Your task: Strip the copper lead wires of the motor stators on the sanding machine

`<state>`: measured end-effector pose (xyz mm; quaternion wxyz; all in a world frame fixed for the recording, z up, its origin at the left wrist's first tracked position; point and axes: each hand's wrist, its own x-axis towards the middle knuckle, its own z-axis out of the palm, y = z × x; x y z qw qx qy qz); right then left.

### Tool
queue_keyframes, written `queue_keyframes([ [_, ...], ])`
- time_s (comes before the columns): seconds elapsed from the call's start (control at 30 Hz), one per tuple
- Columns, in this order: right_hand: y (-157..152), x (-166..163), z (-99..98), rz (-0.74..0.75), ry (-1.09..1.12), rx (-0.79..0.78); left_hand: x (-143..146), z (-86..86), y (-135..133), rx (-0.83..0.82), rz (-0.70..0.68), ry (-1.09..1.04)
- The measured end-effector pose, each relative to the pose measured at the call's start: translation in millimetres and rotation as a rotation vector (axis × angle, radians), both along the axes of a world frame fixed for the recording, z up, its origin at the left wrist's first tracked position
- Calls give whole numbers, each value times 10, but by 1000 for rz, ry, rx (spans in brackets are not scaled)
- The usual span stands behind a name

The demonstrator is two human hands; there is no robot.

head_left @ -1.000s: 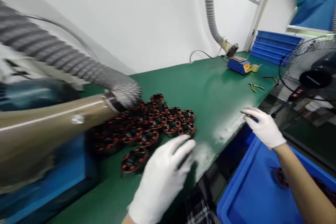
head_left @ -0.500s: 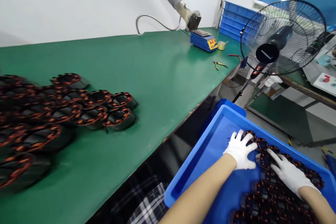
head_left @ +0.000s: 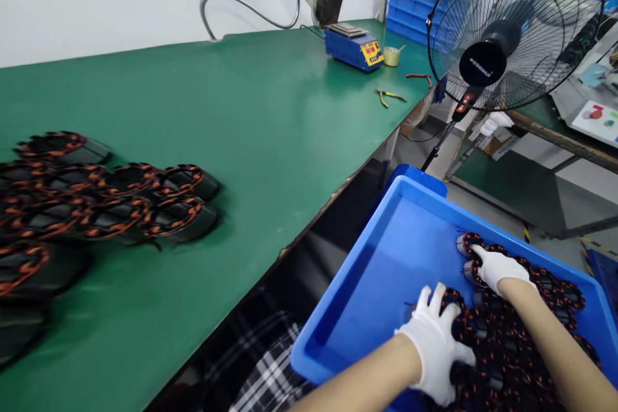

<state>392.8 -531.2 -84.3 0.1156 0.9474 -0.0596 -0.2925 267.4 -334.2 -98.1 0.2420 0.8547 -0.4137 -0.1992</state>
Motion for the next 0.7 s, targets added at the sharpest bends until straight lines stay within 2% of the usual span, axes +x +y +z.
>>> queue_keyframes([
  [0.13, -63, -68, -22, -13, -1, 57, -249, -56, -257, 252, 66, -136],
  [0.23, -59, -180, -38, 13, -45, 118, -346, -16, -424, 368, 120, -151],
  [0.4, 180, -381, -160, 40, -151, 150, -346, 51, -372, 472, 167, -132],
  [0.57, 446, -443, -307, 100, -218, 210, -200, -23, -174, 448, 94, -91],
  [0.63, 489, -460, -298, 124, -243, 234, -134, -10, -114, 402, 83, -62],
  [0.7, 504, -501, -252, 155, -278, 260, -65, 50, -34, 354, 131, -5],
])
